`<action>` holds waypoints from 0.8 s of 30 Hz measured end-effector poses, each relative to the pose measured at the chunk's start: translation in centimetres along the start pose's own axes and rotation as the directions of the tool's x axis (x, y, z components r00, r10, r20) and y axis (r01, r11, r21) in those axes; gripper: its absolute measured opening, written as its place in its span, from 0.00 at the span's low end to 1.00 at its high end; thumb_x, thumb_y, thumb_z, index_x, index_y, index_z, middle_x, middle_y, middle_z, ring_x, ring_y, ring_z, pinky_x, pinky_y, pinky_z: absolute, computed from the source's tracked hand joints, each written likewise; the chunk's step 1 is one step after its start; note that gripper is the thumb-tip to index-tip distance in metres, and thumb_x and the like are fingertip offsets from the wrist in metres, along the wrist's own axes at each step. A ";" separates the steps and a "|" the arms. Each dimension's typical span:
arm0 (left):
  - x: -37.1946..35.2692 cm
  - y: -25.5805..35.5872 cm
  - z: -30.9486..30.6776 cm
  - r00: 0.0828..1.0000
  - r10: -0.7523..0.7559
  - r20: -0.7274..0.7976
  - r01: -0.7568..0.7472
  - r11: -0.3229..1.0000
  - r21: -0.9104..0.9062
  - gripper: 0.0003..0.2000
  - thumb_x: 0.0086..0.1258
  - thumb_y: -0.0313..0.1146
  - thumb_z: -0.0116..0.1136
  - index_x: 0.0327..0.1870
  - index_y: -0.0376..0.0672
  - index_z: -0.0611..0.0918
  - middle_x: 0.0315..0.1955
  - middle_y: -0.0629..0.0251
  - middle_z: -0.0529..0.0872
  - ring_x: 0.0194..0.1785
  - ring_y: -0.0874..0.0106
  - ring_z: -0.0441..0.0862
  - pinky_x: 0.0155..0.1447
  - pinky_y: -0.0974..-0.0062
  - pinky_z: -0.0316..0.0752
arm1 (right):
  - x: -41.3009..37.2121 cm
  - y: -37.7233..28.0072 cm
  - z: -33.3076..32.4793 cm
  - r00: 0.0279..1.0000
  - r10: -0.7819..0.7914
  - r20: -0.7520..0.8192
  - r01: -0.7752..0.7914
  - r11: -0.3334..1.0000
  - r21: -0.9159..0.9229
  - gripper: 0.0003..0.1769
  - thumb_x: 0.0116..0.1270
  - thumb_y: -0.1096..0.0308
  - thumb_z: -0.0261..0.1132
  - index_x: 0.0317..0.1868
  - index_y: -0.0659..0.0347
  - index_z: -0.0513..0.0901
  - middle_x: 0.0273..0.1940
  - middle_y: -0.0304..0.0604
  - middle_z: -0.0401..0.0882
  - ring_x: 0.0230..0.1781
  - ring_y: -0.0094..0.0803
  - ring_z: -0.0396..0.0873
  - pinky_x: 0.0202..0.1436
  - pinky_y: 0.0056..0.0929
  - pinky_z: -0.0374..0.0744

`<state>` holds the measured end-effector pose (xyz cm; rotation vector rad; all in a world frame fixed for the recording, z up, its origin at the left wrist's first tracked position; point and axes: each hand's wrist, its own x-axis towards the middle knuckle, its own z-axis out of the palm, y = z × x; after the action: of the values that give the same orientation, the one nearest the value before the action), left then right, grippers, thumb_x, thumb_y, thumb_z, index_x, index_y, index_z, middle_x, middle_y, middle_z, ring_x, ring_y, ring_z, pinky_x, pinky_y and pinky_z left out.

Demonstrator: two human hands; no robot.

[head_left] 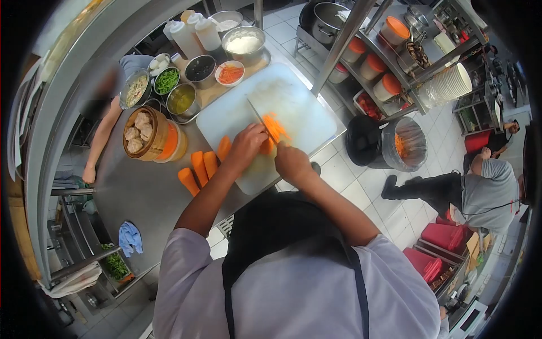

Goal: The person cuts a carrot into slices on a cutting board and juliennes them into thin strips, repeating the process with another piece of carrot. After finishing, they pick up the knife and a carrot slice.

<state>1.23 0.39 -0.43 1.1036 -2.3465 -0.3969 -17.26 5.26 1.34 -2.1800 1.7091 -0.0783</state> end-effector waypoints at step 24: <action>-1.8 -0.7 0.9 0.995 -0.062 -0.084 0.066 0.997 0.043 0.05 0.64 0.26 0.63 0.39 0.42 0.88 0.42 0.65 0.85 0.51 0.60 0.84 0.52 0.61 0.83 | -4.1 -1.1 -3.2 0.990 0.017 0.142 -0.023 0.999 0.046 0.14 0.79 0.65 0.58 0.53 0.69 0.69 0.32 0.62 0.88 0.35 0.60 0.89 0.40 0.56 0.86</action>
<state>2.08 1.42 -2.08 1.1960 -2.2624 -0.3161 -18.14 8.53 5.42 -2.0812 1.6335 0.0399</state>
